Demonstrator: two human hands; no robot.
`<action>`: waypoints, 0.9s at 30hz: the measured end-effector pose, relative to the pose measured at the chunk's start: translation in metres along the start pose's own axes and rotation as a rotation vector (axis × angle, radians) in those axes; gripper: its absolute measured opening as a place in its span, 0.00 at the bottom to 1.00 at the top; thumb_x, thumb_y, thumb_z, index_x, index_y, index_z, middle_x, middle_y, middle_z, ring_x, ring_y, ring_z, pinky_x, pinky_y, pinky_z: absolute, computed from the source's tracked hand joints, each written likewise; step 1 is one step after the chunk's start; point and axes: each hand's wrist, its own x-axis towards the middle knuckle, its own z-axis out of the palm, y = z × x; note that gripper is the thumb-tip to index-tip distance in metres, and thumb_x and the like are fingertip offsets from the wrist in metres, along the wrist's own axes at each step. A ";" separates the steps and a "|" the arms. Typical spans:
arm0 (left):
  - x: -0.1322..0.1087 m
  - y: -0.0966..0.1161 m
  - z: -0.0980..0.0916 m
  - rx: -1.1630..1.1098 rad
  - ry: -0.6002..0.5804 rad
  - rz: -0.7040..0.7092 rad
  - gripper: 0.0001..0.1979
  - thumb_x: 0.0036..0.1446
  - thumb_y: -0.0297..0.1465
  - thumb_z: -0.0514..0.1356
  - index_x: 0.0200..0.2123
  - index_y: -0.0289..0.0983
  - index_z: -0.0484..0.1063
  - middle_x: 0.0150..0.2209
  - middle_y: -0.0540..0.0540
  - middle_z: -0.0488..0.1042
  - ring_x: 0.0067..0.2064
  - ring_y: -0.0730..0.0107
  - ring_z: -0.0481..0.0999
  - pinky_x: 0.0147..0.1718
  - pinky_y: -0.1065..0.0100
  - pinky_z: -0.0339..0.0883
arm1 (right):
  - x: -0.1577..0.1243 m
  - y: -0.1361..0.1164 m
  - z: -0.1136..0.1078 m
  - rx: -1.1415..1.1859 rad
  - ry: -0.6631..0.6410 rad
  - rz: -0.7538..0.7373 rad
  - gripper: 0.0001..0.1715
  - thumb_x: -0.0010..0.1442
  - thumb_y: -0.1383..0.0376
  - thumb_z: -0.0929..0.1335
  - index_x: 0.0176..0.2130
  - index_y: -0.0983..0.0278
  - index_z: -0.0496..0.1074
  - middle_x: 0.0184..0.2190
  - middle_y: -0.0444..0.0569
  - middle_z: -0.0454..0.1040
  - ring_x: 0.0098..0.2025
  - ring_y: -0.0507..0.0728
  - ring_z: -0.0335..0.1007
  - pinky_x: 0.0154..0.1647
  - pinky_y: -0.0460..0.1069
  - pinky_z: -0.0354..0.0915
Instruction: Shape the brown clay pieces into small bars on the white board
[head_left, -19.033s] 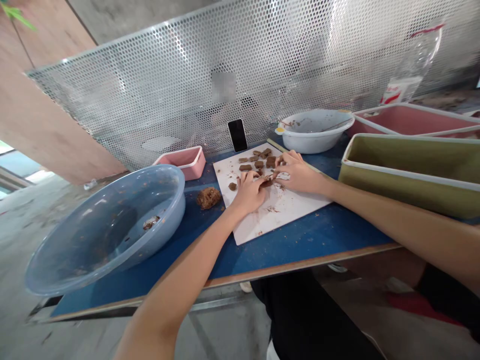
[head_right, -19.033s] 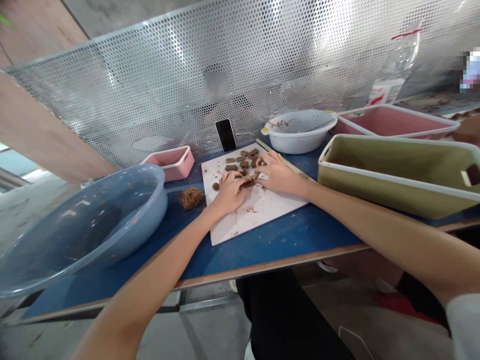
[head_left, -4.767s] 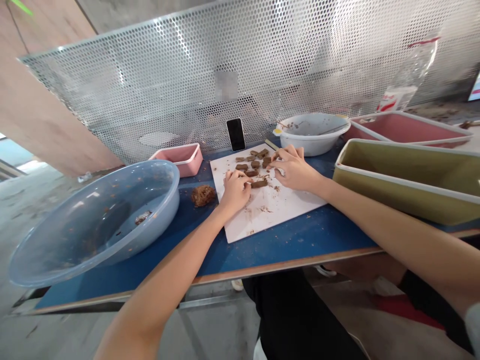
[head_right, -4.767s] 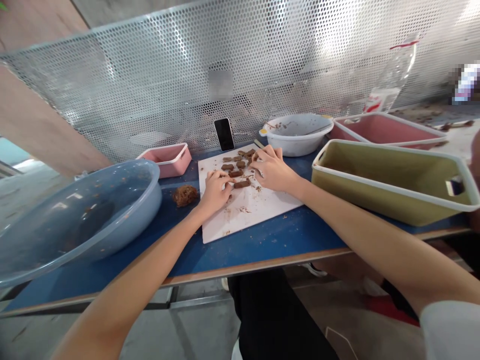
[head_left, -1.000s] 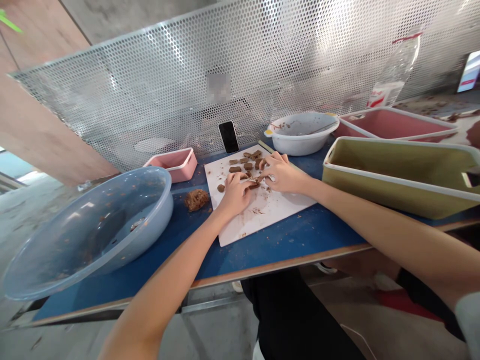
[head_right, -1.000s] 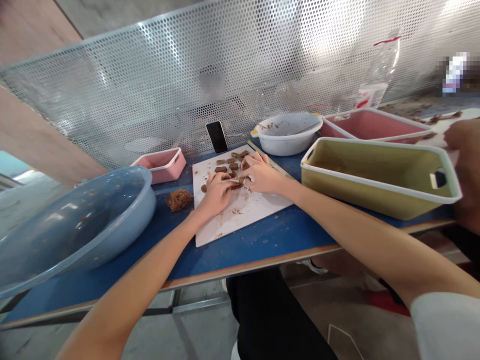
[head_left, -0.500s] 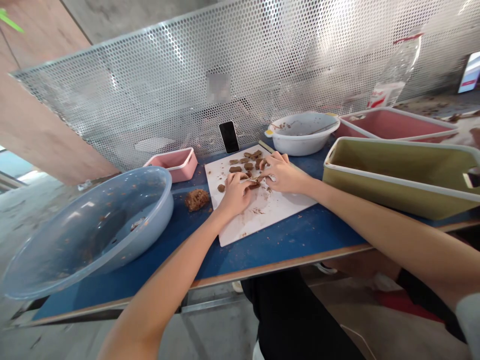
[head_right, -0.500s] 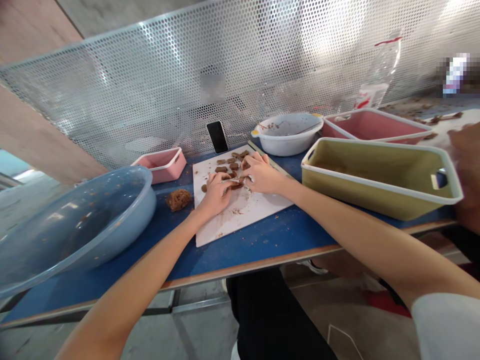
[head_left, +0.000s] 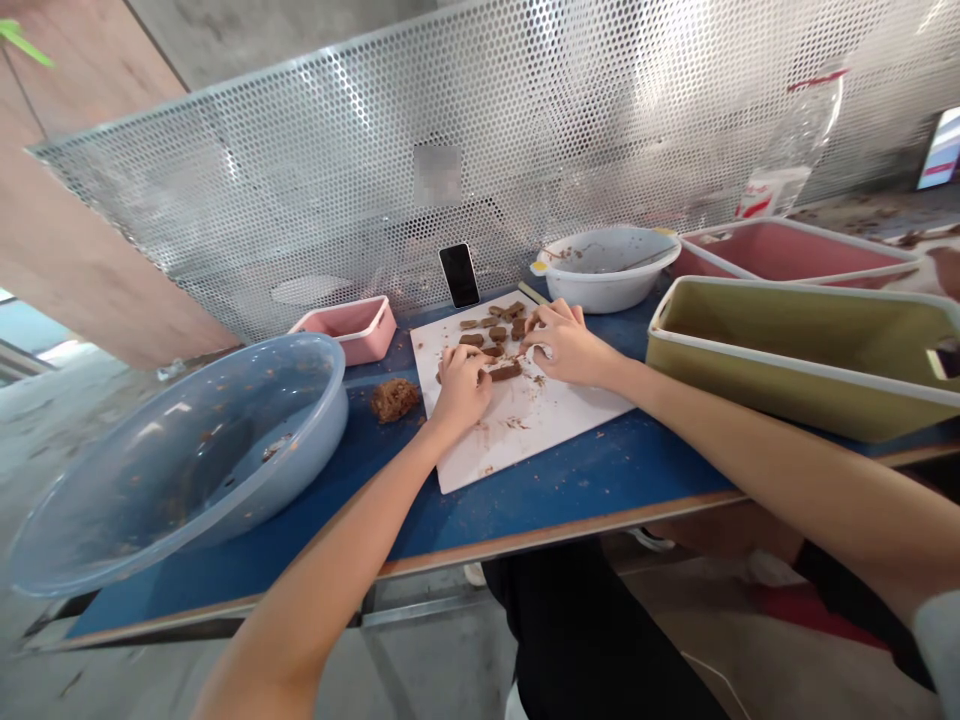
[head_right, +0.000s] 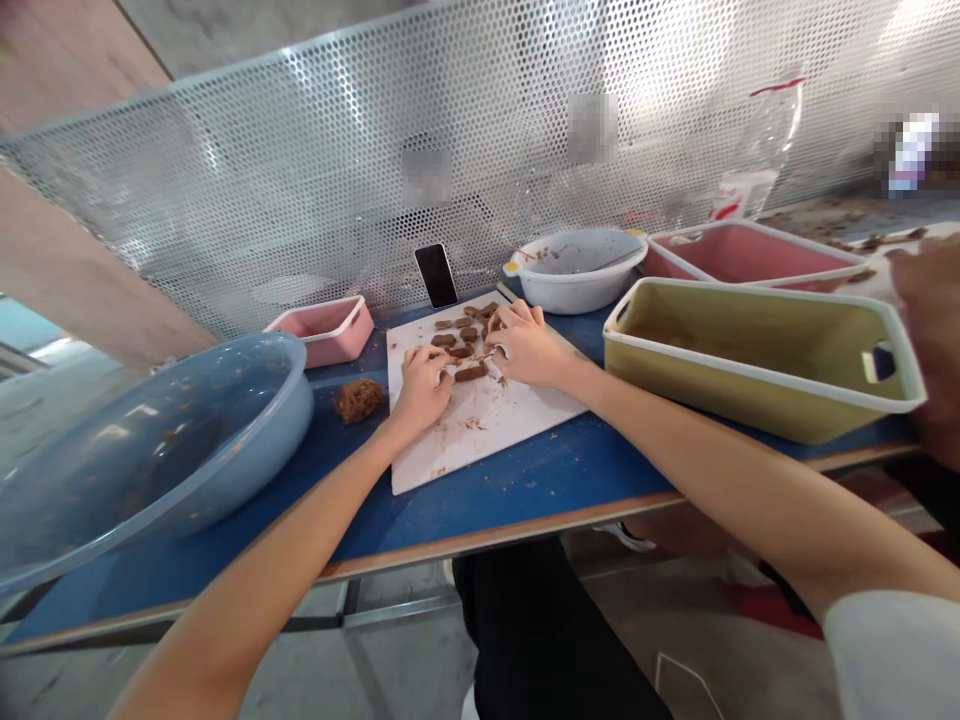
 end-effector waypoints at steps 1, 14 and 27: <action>0.000 -0.001 -0.001 0.000 -0.005 -0.006 0.17 0.66 0.22 0.58 0.49 0.41 0.85 0.55 0.38 0.76 0.59 0.46 0.69 0.62 0.41 0.69 | 0.000 0.001 0.001 0.003 0.009 0.004 0.18 0.66 0.68 0.66 0.40 0.58 0.87 0.52 0.58 0.76 0.59 0.73 0.65 0.60 0.70 0.60; 0.001 -0.022 -0.010 -0.026 0.000 -0.032 0.25 0.58 0.16 0.56 0.49 0.41 0.85 0.52 0.40 0.80 0.57 0.47 0.71 0.63 0.41 0.68 | 0.000 0.007 0.009 -0.006 0.059 0.039 0.17 0.66 0.67 0.66 0.41 0.58 0.86 0.53 0.58 0.77 0.58 0.73 0.66 0.59 0.71 0.62; 0.005 -0.034 -0.028 0.048 -0.145 0.060 0.10 0.70 0.30 0.65 0.48 0.42 0.87 0.50 0.39 0.81 0.58 0.46 0.70 0.62 0.44 0.68 | 0.000 0.007 0.012 0.022 0.068 0.082 0.17 0.67 0.64 0.67 0.42 0.58 0.87 0.52 0.59 0.77 0.58 0.74 0.66 0.60 0.72 0.63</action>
